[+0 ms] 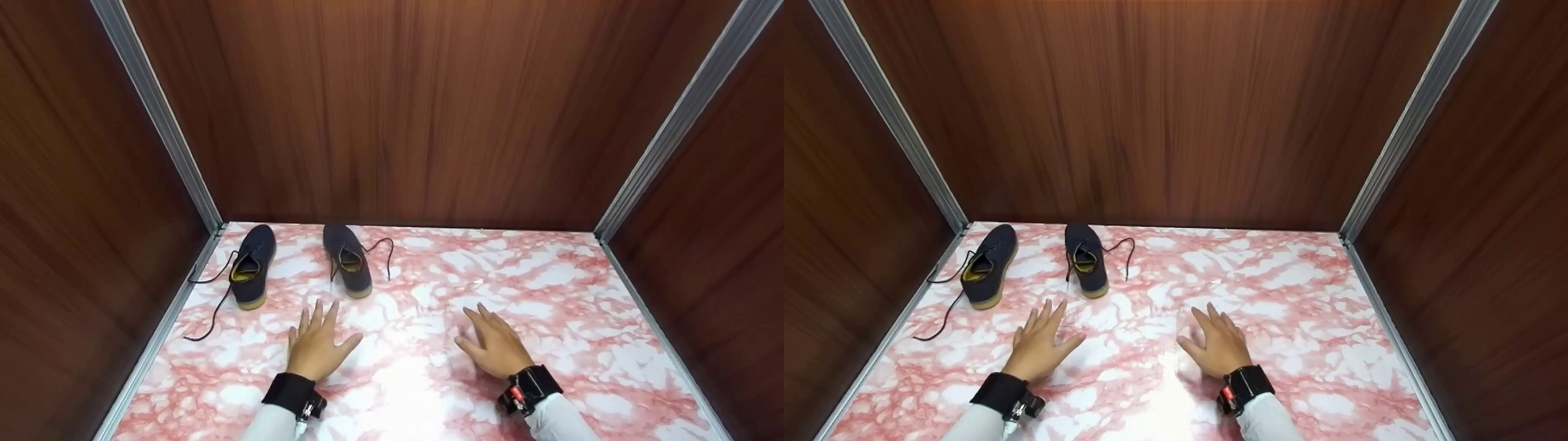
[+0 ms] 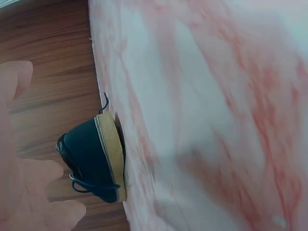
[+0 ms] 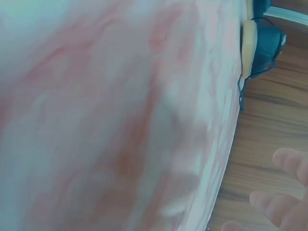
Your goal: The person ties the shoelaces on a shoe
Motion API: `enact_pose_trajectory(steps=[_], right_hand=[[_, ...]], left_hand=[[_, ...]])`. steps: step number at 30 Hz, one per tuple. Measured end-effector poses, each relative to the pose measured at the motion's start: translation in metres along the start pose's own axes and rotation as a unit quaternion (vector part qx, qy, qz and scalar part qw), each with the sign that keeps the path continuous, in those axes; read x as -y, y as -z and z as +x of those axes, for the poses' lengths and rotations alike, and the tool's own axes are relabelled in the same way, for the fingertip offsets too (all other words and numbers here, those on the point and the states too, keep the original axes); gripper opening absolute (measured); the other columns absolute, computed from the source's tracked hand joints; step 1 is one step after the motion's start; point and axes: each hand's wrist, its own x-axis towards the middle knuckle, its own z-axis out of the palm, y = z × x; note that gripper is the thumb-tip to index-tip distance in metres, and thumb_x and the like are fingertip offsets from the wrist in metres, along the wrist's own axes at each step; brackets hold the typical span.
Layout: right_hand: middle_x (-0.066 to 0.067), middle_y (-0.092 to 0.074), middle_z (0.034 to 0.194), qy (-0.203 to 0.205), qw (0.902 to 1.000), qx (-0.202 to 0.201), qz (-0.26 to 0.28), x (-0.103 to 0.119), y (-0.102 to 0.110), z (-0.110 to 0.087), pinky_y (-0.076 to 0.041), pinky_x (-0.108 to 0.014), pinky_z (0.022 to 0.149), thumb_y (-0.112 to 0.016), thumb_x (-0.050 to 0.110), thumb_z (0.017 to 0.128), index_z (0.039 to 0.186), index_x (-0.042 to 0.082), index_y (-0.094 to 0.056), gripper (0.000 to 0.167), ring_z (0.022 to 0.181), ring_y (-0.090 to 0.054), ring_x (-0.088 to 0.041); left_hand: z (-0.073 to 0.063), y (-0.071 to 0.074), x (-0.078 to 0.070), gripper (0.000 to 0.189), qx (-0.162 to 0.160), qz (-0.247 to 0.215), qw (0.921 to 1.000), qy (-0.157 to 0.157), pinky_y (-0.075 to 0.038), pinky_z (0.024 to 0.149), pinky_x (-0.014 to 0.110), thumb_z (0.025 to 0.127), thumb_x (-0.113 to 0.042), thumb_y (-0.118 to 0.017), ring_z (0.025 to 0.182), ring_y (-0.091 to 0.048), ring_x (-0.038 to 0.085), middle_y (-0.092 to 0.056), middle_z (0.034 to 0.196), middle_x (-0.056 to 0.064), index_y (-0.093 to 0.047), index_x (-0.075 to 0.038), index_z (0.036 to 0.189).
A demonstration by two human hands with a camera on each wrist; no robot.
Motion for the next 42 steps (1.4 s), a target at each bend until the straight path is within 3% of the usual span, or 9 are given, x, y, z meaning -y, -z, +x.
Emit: enact_pose_trajectory(steps=[6, 10, 13, 18, 24, 33, 37, 42], right_hand=[[-0.017, -0.033, 0.170, 0.003, 0.9986, 0.014, 0.051, 0.015, -0.009, 0.012, -0.032, -0.070, 0.120, -0.062, 0.059, 0.099, 0.161, 0.027, -0.042, 0.072, 0.151, -0.038, -0.048], [-0.017, -0.038, 0.168, 0.011, 0.9941, 0.015, 0.107, 0.025, -0.012, 0.023, -0.033, -0.062, 0.124, -0.063, 0.056, 0.100, 0.160, 0.026, -0.042, 0.070, 0.152, -0.041, -0.041], [-0.015, -0.042, 0.165, 0.010, 0.9863, 0.020, 0.164, 0.034, -0.017, 0.033, -0.035, -0.055, 0.125, -0.065, 0.052, 0.101, 0.160, 0.023, -0.043, 0.069, 0.151, -0.045, -0.036], [-0.017, -0.048, 0.161, -0.012, 0.9707, 0.036, 0.237, 0.051, -0.030, 0.054, -0.040, -0.055, 0.121, -0.063, 0.045, 0.103, 0.158, 0.020, -0.046, 0.062, 0.144, -0.052, -0.041], [-0.024, -0.050, 0.157, -0.018, 0.9471, 0.053, 0.316, 0.068, -0.048, 0.086, -0.040, -0.055, 0.121, -0.055, 0.031, 0.108, 0.158, 0.010, -0.045, 0.055, 0.145, -0.050, -0.042], [-0.030, -0.049, 0.155, -0.054, 0.9050, 0.043, 0.420, 0.103, -0.058, 0.117, -0.052, -0.052, 0.107, -0.049, 0.020, 0.110, 0.156, 0.001, -0.043, 0.051, 0.140, -0.053, -0.043], [-0.030, -0.045, 0.158, -0.057, 0.8939, 0.054, 0.441, 0.121, -0.062, 0.131, -0.047, -0.060, 0.113, -0.046, 0.019, 0.110, 0.156, 0.000, -0.043, 0.050, 0.145, -0.047, -0.046], [-0.030, -0.043, 0.159, -0.061, 0.8908, 0.067, 0.445, 0.135, -0.068, 0.147, -0.045, -0.063, 0.115, -0.043, 0.019, 0.109, 0.157, 0.000, -0.041, 0.051, 0.148, -0.044, -0.046]], left_hand=[[0.009, -0.003, 0.006, 0.093, 0.012, -0.092, 0.9954, 0.020, -0.021, 0.121, 0.076, 0.095, -0.070, -0.058, 0.157, -0.020, 0.055, -0.021, 0.173, 0.023, -0.026, -0.020, 0.167], [0.019, -0.003, 0.007, 0.091, 0.011, -0.171, 0.9844, 0.039, -0.022, 0.125, 0.071, 0.098, -0.064, -0.059, 0.157, -0.020, 0.054, -0.018, 0.173, 0.025, -0.022, -0.019, 0.168], [0.028, -0.004, 0.006, 0.086, -0.002, -0.240, 0.9696, 0.050, -0.022, 0.127, 0.065, 0.102, -0.055, -0.059, 0.159, -0.022, 0.048, -0.019, 0.173, 0.023, -0.020, -0.017, 0.168], [0.046, -0.005, 0.003, 0.080, -0.027, -0.333, 0.9404, 0.065, -0.022, 0.130, 0.059, 0.105, -0.045, -0.058, 0.159, -0.024, 0.044, -0.022, 0.173, 0.020, -0.019, -0.014, 0.168], [0.067, -0.008, 0.001, 0.079, -0.041, -0.402, 0.9102, 0.092, -0.026, 0.128, 0.059, 0.105, -0.044, -0.056, 0.157, -0.025, 0.050, -0.021, 0.172, 0.024, -0.019, -0.014, 0.168], [0.098, -0.008, 0.001, 0.073, -0.057, -0.472, 0.8697, 0.133, -0.025, 0.130, 0.052, 0.105, -0.031, -0.054, 0.161, -0.024, 0.040, -0.024, 0.172, 0.024, -0.022, -0.006, 0.166], [0.111, -0.005, 0.003, 0.073, -0.052, -0.481, 0.8636, 0.142, -0.024, 0.131, 0.052, 0.104, -0.031, -0.053, 0.160, -0.025, 0.040, -0.024, 0.171, 0.026, -0.024, -0.003, 0.165], [0.124, -0.002, 0.004, 0.072, -0.027, -0.451, 0.8818, 0.134, -0.032, 0.127, 0.055, 0.104, -0.030, -0.053, 0.155, -0.034, 0.044, -0.030, 0.167, 0.030, -0.025, 0.000, 0.164]])
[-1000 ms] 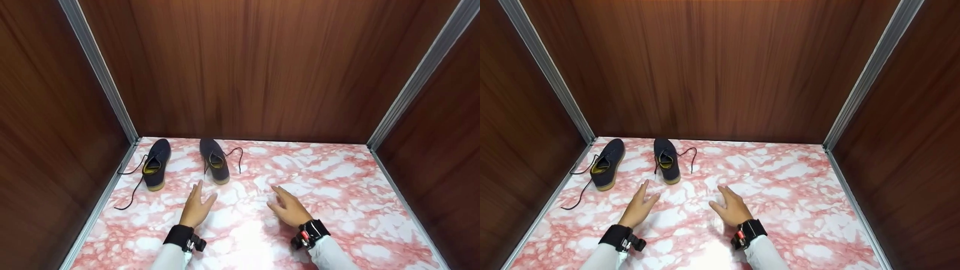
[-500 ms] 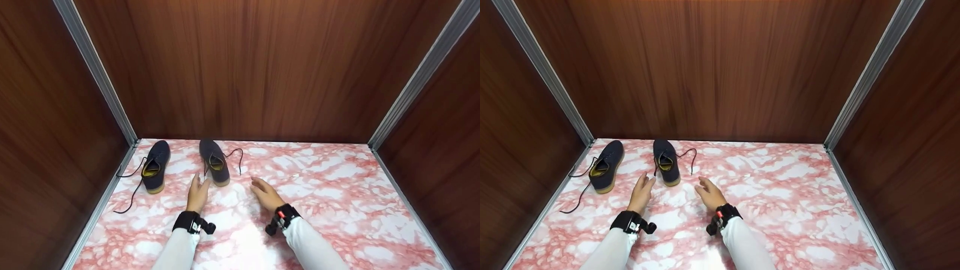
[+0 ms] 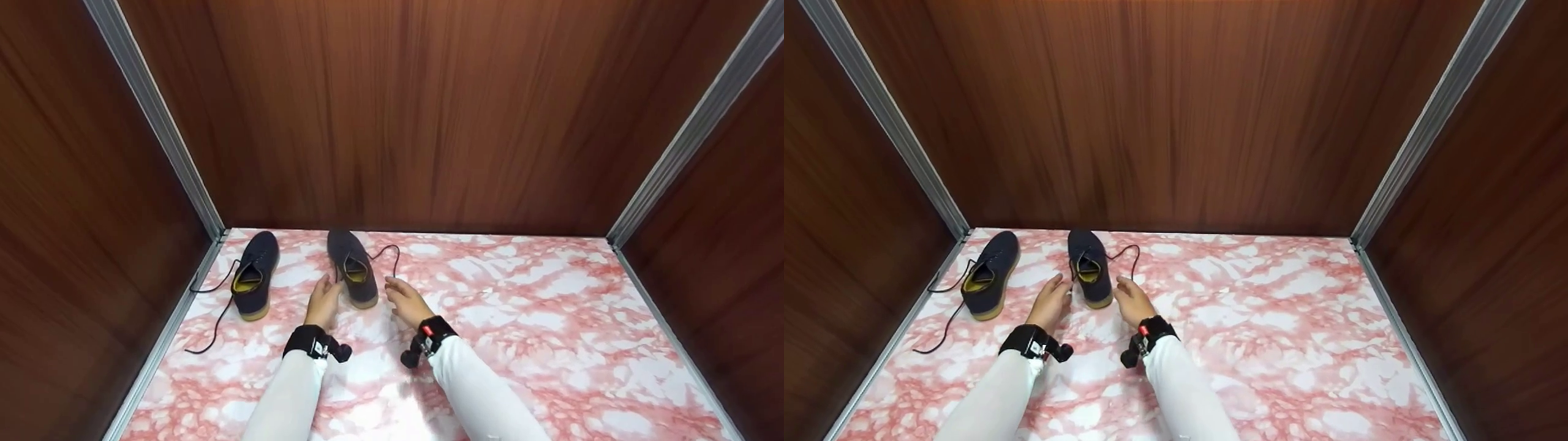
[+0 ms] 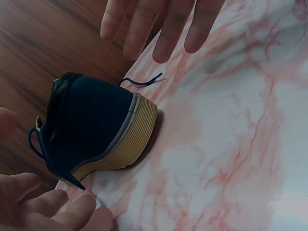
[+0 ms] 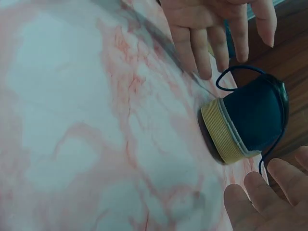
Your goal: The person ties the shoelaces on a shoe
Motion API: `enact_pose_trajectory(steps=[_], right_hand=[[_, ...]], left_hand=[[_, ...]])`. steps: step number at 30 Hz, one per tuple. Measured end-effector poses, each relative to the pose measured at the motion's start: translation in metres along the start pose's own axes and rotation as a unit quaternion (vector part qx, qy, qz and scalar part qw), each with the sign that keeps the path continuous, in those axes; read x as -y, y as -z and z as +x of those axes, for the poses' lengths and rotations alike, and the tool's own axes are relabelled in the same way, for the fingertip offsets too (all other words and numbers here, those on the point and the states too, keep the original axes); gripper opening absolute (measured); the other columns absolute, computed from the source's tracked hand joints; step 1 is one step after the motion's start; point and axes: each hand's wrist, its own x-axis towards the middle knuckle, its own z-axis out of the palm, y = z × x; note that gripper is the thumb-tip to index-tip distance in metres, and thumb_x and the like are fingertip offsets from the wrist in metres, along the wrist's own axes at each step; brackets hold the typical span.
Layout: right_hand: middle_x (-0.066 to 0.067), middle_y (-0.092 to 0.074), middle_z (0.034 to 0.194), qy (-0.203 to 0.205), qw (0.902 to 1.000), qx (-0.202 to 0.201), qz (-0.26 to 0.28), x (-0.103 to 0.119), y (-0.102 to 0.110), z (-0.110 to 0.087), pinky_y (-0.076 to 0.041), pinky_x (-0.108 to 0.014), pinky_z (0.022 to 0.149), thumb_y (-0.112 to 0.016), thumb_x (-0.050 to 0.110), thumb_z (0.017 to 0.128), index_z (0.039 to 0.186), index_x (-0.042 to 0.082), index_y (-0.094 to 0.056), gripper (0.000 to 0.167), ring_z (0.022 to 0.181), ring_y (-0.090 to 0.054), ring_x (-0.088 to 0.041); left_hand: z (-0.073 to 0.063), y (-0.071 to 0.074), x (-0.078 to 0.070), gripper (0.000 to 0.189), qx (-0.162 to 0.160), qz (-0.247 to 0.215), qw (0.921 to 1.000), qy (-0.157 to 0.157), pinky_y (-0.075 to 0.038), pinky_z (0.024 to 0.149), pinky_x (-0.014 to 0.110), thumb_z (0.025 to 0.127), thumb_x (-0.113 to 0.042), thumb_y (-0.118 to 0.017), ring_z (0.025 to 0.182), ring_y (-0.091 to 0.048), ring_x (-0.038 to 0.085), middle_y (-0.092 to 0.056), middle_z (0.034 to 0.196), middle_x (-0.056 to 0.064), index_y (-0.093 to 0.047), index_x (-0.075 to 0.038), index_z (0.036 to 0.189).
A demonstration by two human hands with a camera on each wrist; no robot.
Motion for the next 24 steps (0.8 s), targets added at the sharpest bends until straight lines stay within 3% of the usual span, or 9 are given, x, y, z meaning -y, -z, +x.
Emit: enact_pose_trajectory(steps=[4, 7, 12, 14, 16, 18, 20, 22, 24], right_hand=[[-0.029, -0.042, 0.161, 0.003, 0.9998, 0.007, -0.019, 0.001, -0.008, 0.008, -0.053, -0.057, 0.107, -0.042, 0.020, 0.108, 0.157, 0.000, -0.041, 0.053, 0.145, -0.048, -0.043], [-0.029, -0.038, 0.163, 0.007, 0.9995, 0.012, -0.028, 0.001, -0.012, 0.013, -0.057, -0.039, 0.089, -0.043, 0.018, 0.104, 0.159, 0.001, -0.038, 0.057, 0.132, -0.057, -0.038], [-0.031, -0.034, 0.165, 0.009, 0.9991, 0.021, -0.036, 0.005, -0.018, 0.018, -0.046, -0.025, 0.067, -0.043, 0.013, 0.102, 0.163, 0.000, -0.028, 0.064, 0.117, -0.059, -0.035], [-0.030, -0.037, 0.164, 0.003, 0.9989, 0.021, -0.043, 0.006, -0.020, 0.019, -0.046, -0.025, 0.067, -0.043, 0.013, 0.104, 0.163, 0.000, -0.027, 0.063, 0.119, -0.059, -0.036], [-0.029, -0.038, 0.164, -0.008, 0.9990, 0.024, -0.037, 0.007, -0.020, 0.020, -0.046, -0.028, 0.069, -0.043, 0.013, 0.105, 0.164, 0.001, -0.026, 0.062, 0.119, -0.059, -0.038], [-0.027, -0.040, 0.163, -0.020, 0.9989, 0.028, -0.031, 0.007, -0.020, 0.020, -0.049, -0.032, 0.075, -0.043, 0.014, 0.106, 0.164, 0.003, -0.027, 0.062, 0.122, -0.058, -0.038], [-0.026, -0.044, 0.161, -0.027, 0.9987, 0.033, -0.028, 0.006, -0.018, 0.020, -0.052, -0.039, 0.081, -0.044, 0.015, 0.106, 0.163, 0.002, -0.031, 0.060, 0.126, -0.057, -0.038], [-0.025, -0.049, 0.158, -0.029, 0.9985, 0.038, -0.028, 0.005, -0.015, 0.020, -0.054, -0.047, 0.090, -0.044, 0.016, 0.105, 0.161, 0.002, -0.034, 0.058, 0.132, -0.056, -0.036], [-0.024, -0.053, 0.154, -0.029, 0.9983, 0.042, -0.027, 0.003, -0.010, 0.019, -0.053, -0.054, 0.100, -0.044, 0.016, 0.104, 0.159, 0.001, -0.037, 0.057, 0.136, -0.056, -0.038]], left_hand=[[0.006, -0.002, 0.001, 0.072, 0.032, 0.011, 0.9994, -0.011, -0.040, 0.120, 0.057, 0.105, -0.025, -0.052, 0.151, -0.041, 0.045, -0.034, 0.164, 0.033, -0.022, 0.003, 0.163], [0.012, -0.004, 0.001, 0.071, 0.046, 0.009, 0.9985, -0.027, -0.040, 0.122, 0.055, 0.105, -0.020, -0.052, 0.150, -0.042, 0.046, -0.036, 0.162, 0.035, -0.020, 0.008, 0.162], [0.018, -0.010, 0.000, 0.066, 0.056, -0.002, 0.9975, -0.043, -0.041, 0.122, 0.051, 0.105, -0.016, -0.050, 0.148, -0.046, 0.044, -0.042, 0.158, 0.034, -0.024, 0.011, 0.160], [0.018, -0.011, -0.001, 0.062, 0.054, 0.004, 0.9974, -0.047, -0.048, 0.115, 0.045, 0.105, -0.015, -0.050, 0.139, -0.055, 0.040, -0.051, 0.152, 0.034, -0.029, 0.009, 0.159], [0.017, -0.011, -0.001, 0.059, 0.050, 0.016, 0.9974, -0.049, -0.056, 0.098, 0.038, 0.106, -0.015, -0.051, 0.122, -0.065, 0.036, -0.060, 0.143, 0.032, -0.035, 0.006, 0.158], [0.015, -0.011, -0.001, 0.056, 0.044, 0.028, 0.9975, -0.047, -0.056, 0.079, 0.032, 0.106, -0.016, -0.052, 0.104, -0.068, 0.032, -0.064, 0.133, 0.031, -0.039, 0.003, 0.157], [0.013, -0.010, 0.000, 0.055, 0.039, 0.041, 0.9975, -0.042, -0.053, 0.070, 0.030, 0.106, -0.017, -0.053, 0.097, -0.066, 0.028, -0.064, 0.133, 0.030, -0.042, 0.001, 0.156], [0.010, -0.008, 0.002, 0.057, 0.042, 0.046, 0.9975, -0.035, -0.057, 0.074, 0.034, 0.105, -0.019, -0.054, 0.103, -0.067, 0.030, -0.061, 0.141, 0.031, -0.041, 0.000, 0.157], [0.007, -0.008, 0.005, 0.058, 0.043, 0.056, 0.9970, -0.032, -0.059, 0.090, 0.040, 0.105, -0.021, -0.055, 0.121, -0.066, 0.032, -0.055, 0.150, 0.029, -0.041, 0.000, 0.157]])
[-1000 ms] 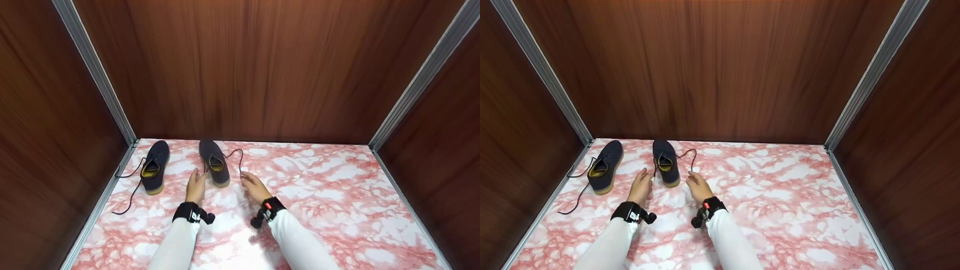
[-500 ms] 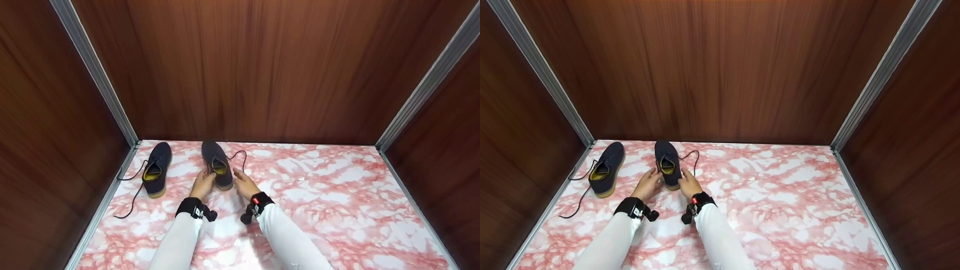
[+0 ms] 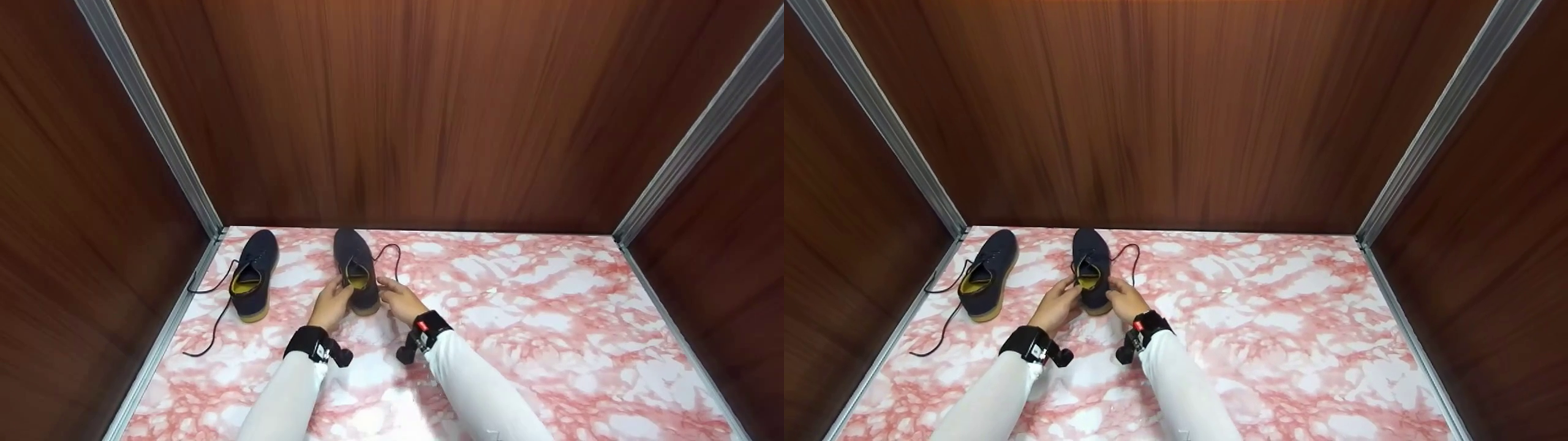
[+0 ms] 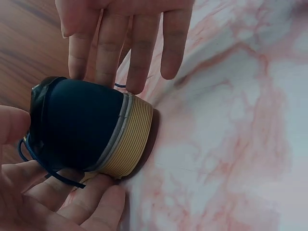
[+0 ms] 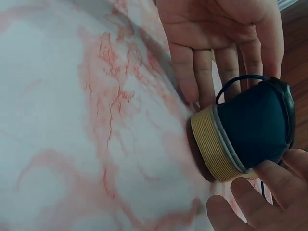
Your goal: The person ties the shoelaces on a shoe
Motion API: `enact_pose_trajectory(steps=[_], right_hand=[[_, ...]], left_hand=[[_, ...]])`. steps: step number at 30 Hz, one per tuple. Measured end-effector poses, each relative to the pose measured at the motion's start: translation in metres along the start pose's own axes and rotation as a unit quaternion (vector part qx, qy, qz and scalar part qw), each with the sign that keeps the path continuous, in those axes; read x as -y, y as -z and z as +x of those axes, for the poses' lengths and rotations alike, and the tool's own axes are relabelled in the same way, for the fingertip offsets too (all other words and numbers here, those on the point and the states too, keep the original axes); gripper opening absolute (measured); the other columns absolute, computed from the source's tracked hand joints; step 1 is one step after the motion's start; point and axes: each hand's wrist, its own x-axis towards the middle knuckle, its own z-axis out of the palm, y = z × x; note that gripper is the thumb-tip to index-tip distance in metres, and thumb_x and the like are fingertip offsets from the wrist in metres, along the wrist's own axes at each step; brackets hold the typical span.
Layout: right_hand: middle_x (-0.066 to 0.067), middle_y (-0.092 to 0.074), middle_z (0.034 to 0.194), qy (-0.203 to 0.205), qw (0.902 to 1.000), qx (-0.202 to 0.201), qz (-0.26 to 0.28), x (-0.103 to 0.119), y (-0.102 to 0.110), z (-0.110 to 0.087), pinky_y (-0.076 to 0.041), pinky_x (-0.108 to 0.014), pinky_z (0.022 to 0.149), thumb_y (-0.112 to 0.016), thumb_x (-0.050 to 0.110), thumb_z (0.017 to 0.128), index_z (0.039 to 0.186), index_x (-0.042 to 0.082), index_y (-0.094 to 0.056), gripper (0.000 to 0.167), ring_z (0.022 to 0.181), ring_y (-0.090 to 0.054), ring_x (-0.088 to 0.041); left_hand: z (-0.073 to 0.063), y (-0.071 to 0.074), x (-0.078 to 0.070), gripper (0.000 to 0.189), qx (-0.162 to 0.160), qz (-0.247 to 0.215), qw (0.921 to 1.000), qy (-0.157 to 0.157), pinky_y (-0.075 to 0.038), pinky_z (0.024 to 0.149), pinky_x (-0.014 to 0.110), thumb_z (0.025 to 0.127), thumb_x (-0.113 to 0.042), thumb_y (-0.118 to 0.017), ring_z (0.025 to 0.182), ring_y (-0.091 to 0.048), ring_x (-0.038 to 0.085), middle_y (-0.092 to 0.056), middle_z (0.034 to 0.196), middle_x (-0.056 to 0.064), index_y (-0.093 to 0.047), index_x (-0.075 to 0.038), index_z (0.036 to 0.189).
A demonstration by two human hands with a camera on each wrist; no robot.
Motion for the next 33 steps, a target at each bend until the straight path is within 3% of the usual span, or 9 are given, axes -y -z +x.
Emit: enact_pose_trajectory(steps=[3, 4, 9, 16, 19, 22, 26, 29, 33], right_hand=[[-0.026, -0.053, 0.154, -0.007, 0.9997, 0.008, 0.020, -0.004, 0.007, -0.006, -0.048, -0.062, 0.109, -0.043, 0.016, 0.105, 0.159, 0.000, -0.038, 0.056, 0.141, -0.054, -0.042], [-0.026, -0.053, 0.154, -0.009, 0.9995, 0.010, 0.028, -0.006, 0.010, -0.009, -0.047, -0.062, 0.111, -0.042, 0.016, 0.106, 0.159, -0.001, -0.037, 0.055, 0.141, -0.054, -0.043], [-0.028, -0.055, 0.151, -0.018, 0.9987, 0.010, 0.046, -0.019, 0.022, -0.020, -0.051, -0.059, 0.108, -0.041, 0.016, 0.110, 0.158, -0.002, -0.037, 0.052, 0.136, -0.059, -0.044], [-0.025, -0.057, 0.150, -0.024, 0.9977, 0.016, 0.061, -0.034, 0.047, -0.047, -0.056, -0.053, 0.102, -0.044, 0.017, 0.109, 0.155, 0.002, -0.046, 0.048, 0.128, -0.064, -0.037], [-0.027, -0.056, 0.150, -0.024, 0.9974, 0.025, 0.063, -0.040, 0.058, -0.060, -0.056, -0.054, 0.103, -0.043, 0.016, 0.110, 0.156, 0.000, -0.044, 0.049, 0.126, -0.065, -0.036], [-0.030, -0.054, 0.150, -0.014, 0.9977, 0.035, 0.056, -0.043, 0.069, -0.072, -0.054, -0.055, 0.107, -0.041, 0.014, 0.110, 0.156, -0.004, -0.041, 0.049, 0.125, -0.066, -0.037], [-0.033, -0.054, 0.149, 0.003, 0.9980, 0.041, 0.047, -0.044, 0.079, -0.086, -0.053, -0.056, 0.108, -0.041, 0.015, 0.110, 0.154, -0.007, -0.041, 0.049, 0.124, -0.066, -0.040], [-0.032, -0.054, 0.148, 0.008, 0.9982, 0.042, 0.043, -0.046, 0.084, -0.095, -0.054, -0.056, 0.107, -0.042, 0.016, 0.110, 0.153, -0.007, -0.043, 0.049, 0.125, -0.066, -0.041], [-0.033, -0.054, 0.148, 0.005, 0.9980, 0.045, 0.045, -0.051, 0.089, -0.109, -0.055, -0.057, 0.104, -0.043, 0.017, 0.110, 0.152, -0.008, -0.043, 0.049, 0.126, -0.065, -0.045]], left_hand=[[-0.006, -0.003, 0.003, 0.059, 0.011, 0.012, 0.9999, -0.003, -0.048, 0.115, 0.048, 0.105, -0.023, -0.056, 0.141, -0.055, 0.039, -0.049, 0.157, 0.027, -0.041, 0.001, 0.157], [-0.008, -0.005, 0.003, 0.060, 0.014, 0.014, 0.9998, -0.004, -0.046, 0.117, 0.048, 0.105, -0.023, -0.057, 0.143, -0.053, 0.039, -0.050, 0.156, 0.027, -0.042, 0.001, 0.157], [-0.022, -0.017, 0.006, 0.059, 0.033, 0.018, 0.9992, -0.014, -0.047, 0.117, 0.047, 0.104, -0.023, -0.059, 0.141, -0.056, 0.038, -0.054, 0.152, 0.028, -0.044, 0.002, 0.155], [-0.041, -0.039, 0.005, 0.053, 0.072, 0.022, 0.9954, -0.058, -0.045, 0.118, 0.049, 0.103, -0.019, -0.060, 0.140, -0.057, 0.040, -0.056, 0.149, 0.029, -0.049, 0.006, 0.149], [-0.051, -0.048, 0.003, 0.052, 0.093, 0.019, 0.9935, -0.064, -0.052, 0.111, 0.045, 0.103, -0.019, -0.061, 0.134, -0.061, 0.036, -0.058, 0.148, 0.028, -0.050, 0.004, 0.149], [-0.059, -0.056, 0.000, 0.053, 0.115, 0.001, 0.9920, -0.052, -0.060, 0.090, 0.040, 0.103, -0.021, -0.061, 0.112, -0.069, 0.029, -0.061, 0.145, 0.028, -0.049, 0.001, 0.151], [-0.067, -0.064, -0.004, 0.055, 0.132, -0.009, 0.9903, -0.041, -0.052, 0.065, 0.029, 0.104, -0.022, -0.060, 0.079, -0.063, 0.018, -0.066, 0.137, 0.026, -0.047, -0.003, 0.153], [-0.072, -0.068, -0.005, 0.054, 0.141, 0.003, 0.9889, -0.048, -0.047, 0.061, 0.024, 0.104, -0.023, -0.059, 0.071, -0.058, 0.016, -0.068, 0.133, 0.024, -0.047, -0.004, 0.153], [-0.081, -0.072, -0.005, 0.054, 0.155, 0.011, 0.9866, -0.050, -0.047, 0.062, 0.025, 0.104, -0.024, -0.061, 0.073, -0.060, 0.018, -0.068, 0.134, 0.024, -0.048, -0.005, 0.153]])
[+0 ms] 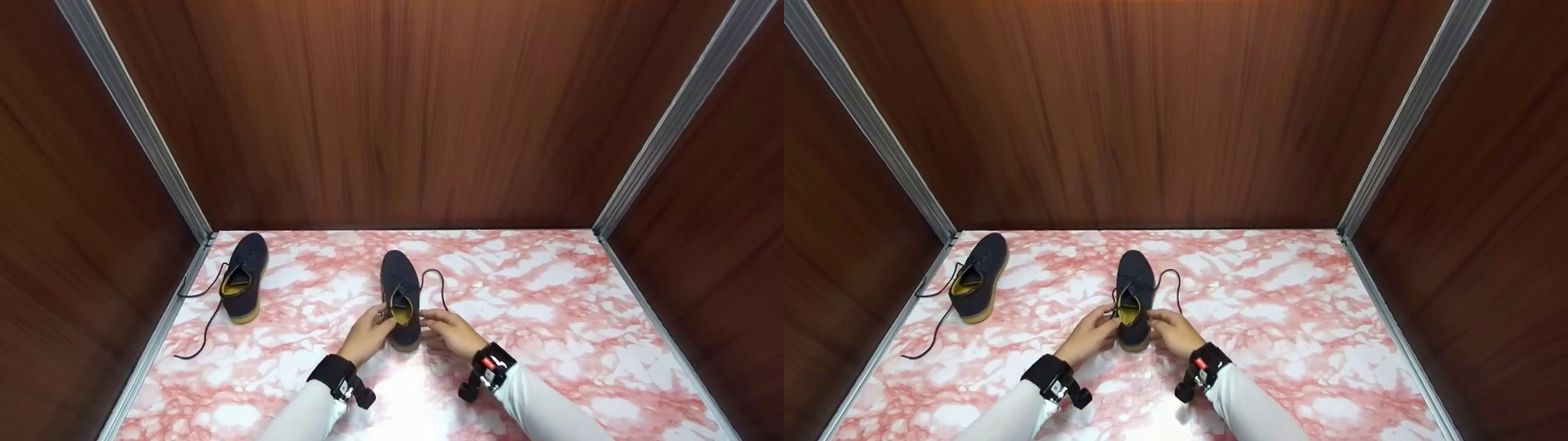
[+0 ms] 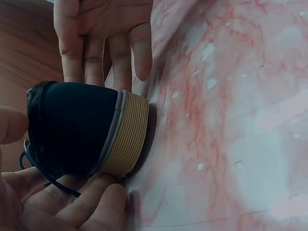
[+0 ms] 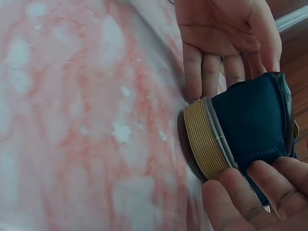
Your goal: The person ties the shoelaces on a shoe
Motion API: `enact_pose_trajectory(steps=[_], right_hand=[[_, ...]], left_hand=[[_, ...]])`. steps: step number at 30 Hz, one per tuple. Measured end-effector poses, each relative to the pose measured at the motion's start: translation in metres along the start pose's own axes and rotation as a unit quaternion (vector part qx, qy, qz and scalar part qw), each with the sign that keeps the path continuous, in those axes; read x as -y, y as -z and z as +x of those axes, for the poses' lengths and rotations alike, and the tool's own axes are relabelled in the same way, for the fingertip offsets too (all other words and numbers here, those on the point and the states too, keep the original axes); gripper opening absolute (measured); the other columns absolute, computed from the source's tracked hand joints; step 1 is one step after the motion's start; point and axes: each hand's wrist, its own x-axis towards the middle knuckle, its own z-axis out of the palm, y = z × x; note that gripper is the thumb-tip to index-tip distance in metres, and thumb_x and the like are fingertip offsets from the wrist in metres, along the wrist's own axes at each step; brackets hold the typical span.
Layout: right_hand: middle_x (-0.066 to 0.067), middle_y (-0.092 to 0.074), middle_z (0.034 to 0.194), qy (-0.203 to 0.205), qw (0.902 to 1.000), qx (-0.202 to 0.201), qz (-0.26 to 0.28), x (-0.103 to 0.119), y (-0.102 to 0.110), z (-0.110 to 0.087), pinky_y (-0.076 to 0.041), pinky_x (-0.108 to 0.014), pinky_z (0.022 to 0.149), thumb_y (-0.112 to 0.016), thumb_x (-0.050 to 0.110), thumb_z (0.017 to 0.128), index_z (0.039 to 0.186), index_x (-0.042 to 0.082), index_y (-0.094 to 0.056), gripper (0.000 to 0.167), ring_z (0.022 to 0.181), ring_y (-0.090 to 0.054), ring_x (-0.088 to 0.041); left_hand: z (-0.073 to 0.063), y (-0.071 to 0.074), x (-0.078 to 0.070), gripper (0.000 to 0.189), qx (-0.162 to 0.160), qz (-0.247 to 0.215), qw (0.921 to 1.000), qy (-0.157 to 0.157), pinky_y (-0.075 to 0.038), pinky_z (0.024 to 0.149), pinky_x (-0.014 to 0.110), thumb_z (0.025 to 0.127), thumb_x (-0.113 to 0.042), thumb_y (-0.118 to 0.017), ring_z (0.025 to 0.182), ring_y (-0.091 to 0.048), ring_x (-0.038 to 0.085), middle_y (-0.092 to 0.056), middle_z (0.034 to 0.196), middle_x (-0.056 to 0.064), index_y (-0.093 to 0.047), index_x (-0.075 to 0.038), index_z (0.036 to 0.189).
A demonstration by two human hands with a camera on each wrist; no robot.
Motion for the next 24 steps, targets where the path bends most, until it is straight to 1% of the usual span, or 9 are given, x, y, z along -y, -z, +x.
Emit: enact_pose_trajectory(steps=[3, 7, 9, 11, 13, 14, 16, 20, 24], right_hand=[[-0.034, -0.054, 0.146, -0.009, 0.9999, 0.005, 0.011, -0.004, 0.003, -0.009, -0.056, -0.057, 0.102, -0.042, 0.018, 0.111, 0.150, -0.008, -0.043, 0.047, 0.124, -0.066, -0.047], [-0.031, -0.058, 0.140, -0.012, 0.9998, 0.009, 0.015, -0.009, 0.009, -0.017, -0.057, -0.057, 0.101, -0.042, 0.017, 0.111, 0.145, -0.007, -0.045, 0.042, 0.119, -0.069, -0.047], [-0.029, -0.060, 0.136, -0.007, 0.9998, 0.012, 0.014, -0.011, 0.011, -0.018, -0.058, -0.056, 0.100, -0.042, 0.016, 0.111, 0.143, -0.009, -0.045, 0.042, 0.117, -0.070, -0.047], [-0.028, -0.061, 0.134, -0.003, 0.9998, 0.012, 0.014, -0.012, 0.013, -0.018, -0.058, -0.056, 0.099, -0.043, 0.016, 0.110, 0.143, -0.011, -0.044, 0.042, 0.116, -0.070, -0.046], [-0.028, -0.062, 0.132, -0.001, 0.9999, 0.009, 0.011, -0.013, 0.015, -0.016, -0.059, -0.055, 0.098, -0.044, 0.016, 0.110, 0.143, -0.011, -0.043, 0.043, 0.113, -0.072, -0.043], [-0.028, -0.063, 0.130, 0.000, 0.9999, 0.007, 0.010, -0.014, 0.016, -0.015, -0.060, -0.053, 0.097, -0.045, 0.017, 0.110, 0.143, -0.012, -0.043, 0.043, 0.111, -0.073, -0.041], [-0.028, -0.064, 0.129, -0.002, 1.0000, -0.001, 0.007, -0.015, 0.017, -0.013, -0.061, -0.050, 0.095, -0.045, 0.017, 0.110, 0.143, -0.011, -0.043, 0.043, 0.107, -0.074, -0.035], [-0.028, -0.065, 0.124, -0.010, 0.9998, -0.019, 0.006, -0.017, 0.021, -0.008, -0.064, -0.045, 0.090, -0.045, 0.016, 0.110, 0.140, -0.011, -0.047, 0.040, 0.099, -0.075, -0.026], [-0.024, -0.069, 0.118, -0.024, 0.9989, -0.036, 0.015, -0.022, 0.025, -0.005, -0.065, -0.039, 0.082, -0.046, 0.014, 0.109, 0.137, -0.011, -0.049, 0.038, 0.091, -0.075, -0.021]], left_hand=[[-0.006, -0.003, 0.001, 0.055, 0.011, 0.005, 0.9999, 0.002, -0.050, 0.067, 0.027, 0.104, -0.025, -0.061, 0.082, -0.065, 0.021, -0.068, 0.136, 0.024, -0.048, -0.005, 0.153], [-0.012, -0.005, 0.003, 0.055, 0.029, 0.024, 0.9993, -0.001, -0.055, 0.076, 0.031, 0.103, -0.028, -0.062, 0.104, -0.069, 0.025, -0.068, 0.136, 0.023, -0.049, -0.007, 0.153], [-0.015, -0.003, 0.004, 0.054, 0.032, 0.048, 0.9983, -0.009, -0.058, 0.084, 0.036, 0.103, -0.030, -0.063, 0.113, -0.069, 0.027, -0.070, 0.133, 0.021, -0.051, -0.009, 0.152], [-0.016, -0.002, 0.004, 0.052, 0.026, 0.077, 0.9965, -0.016, -0.058, 0.091, 0.040, 0.103, -0.033, -0.064, 0.116, -0.069, 0.027, -0.073, 0.128, 0.018, -0.054, -0.011, 0.149], [-0.017, 0.001, 0.004, 0.050, 0.016, 0.102, 0.9943, -0.026, -0.058, 0.094, 0.041, 0.102, -0.035, -0.066, 0.112, -0.071, 0.026, -0.074, 0.120, 0.014, -0.057, -0.011, 0.145], [-0.017, 0.002, 0.004, 0.049, 0.011, 0.113, 0.9931, -0.030, -0.059, 0.092, 0.041, 0.101, -0.036, -0.067, 0.107, -0.072, 0.024, -0.075, 0.116, 0.013, -0.059, -0.011, 0.143], [-0.018, 0.005, 0.002, 0.047, 0.003, 0.122, 0.9918, -0.038, -0.059, 0.085, 0.037, 0.100, -0.036, -0.069, 0.095, -0.072, 0.019, -0.075, 0.107, 0.010, -0.061, -0.011, 0.139], [-0.020, 0.012, -0.006, 0.040, -0.009, 0.136, 0.9886, -0.064, -0.054, 0.074, 0.029, 0.098, -0.036, -0.071, 0.076, -0.064, 0.011, -0.070, 0.091, 0.004, -0.067, -0.009, 0.127], [-0.020, 0.024, -0.012, 0.024, -0.029, 0.171, 0.9813, -0.083, -0.054, 0.077, 0.028, 0.099, -0.037, -0.069, 0.076, -0.062, 0.007, -0.071, 0.088, -0.001, -0.075, -0.016, 0.108]])
